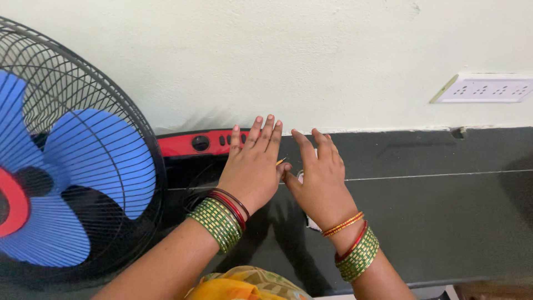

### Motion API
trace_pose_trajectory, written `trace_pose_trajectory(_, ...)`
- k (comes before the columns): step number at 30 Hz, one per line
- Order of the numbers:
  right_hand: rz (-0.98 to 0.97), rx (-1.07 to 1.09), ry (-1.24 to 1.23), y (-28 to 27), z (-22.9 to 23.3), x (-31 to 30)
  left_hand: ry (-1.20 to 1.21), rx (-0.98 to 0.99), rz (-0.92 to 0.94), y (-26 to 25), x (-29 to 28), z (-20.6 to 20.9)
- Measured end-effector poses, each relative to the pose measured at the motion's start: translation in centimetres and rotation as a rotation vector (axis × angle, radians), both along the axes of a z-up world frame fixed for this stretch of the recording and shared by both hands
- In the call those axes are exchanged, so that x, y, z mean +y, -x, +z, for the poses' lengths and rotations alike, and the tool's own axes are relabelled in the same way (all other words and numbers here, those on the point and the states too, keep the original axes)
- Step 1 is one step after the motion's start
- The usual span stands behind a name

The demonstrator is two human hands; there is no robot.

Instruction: The person removes the front grill of a table fan by hand, then uses a screwdriver to loosen and remove the central hub nut. The fan blades and rear grill remain attached to the motor housing.

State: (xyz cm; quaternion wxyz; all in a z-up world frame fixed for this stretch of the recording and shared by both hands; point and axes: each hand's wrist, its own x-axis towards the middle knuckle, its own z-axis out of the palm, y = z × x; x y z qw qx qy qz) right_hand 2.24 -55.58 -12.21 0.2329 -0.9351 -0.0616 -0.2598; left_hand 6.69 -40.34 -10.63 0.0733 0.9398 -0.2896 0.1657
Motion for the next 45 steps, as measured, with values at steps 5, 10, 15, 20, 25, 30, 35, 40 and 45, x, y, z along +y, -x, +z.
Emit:
trace_pose_trajectory(5, -0.04, 0.106, -0.033, -0.3, -1.2, -1.5, -0.002, 0.043, -0.02, -0.7, -1.4, -1.1)
trace_pose_trajectory(10, -0.096, 0.17, -0.052, -1.2, -2.2, -3.1, -0.034, 0.043, -0.067, -1.4, -3.1, -2.1)
trace_pose_trajectory(15, -0.117, 0.166, -0.061, -1.8, -3.4, -3.9, -0.044, 0.06, -0.098, -2.4, -4.2, -3.3)
trace_pose_trajectory(20, -0.129, 0.215, -0.077, -1.9, -4.3, -4.7, -0.053, 0.09, -0.113, -3.0, -5.0, -4.3)
trace_pose_trajectory(25, -0.158, 0.252, -0.065, -1.9, -5.0, -5.6, -0.045, 0.17, -0.136, -3.2, -6.3, -5.1)
trace_pose_trajectory(30, -0.207, 0.321, -0.059, -1.9, -5.5, -6.3, -0.046, 0.208, -0.163, -3.3, -7.2, -5.7)
trace_pose_trajectory(35, -0.201, 0.34, -0.047, -1.9, -6.1, -6.0, -0.051, 0.232, -0.154, -3.4, -6.8, -6.4)
trace_pose_trajectory(40, -0.167, 0.333, -0.038, -2.6, -6.7, -5.1, -0.036, 0.255, -0.112, -3.8, -5.8, -6.8)
trace_pose_trajectory(45, -0.128, 0.351, -0.022, -3.5, -7.1, -4.0, -0.043, 0.273, -0.075, -4.4, -4.5, -7.2)
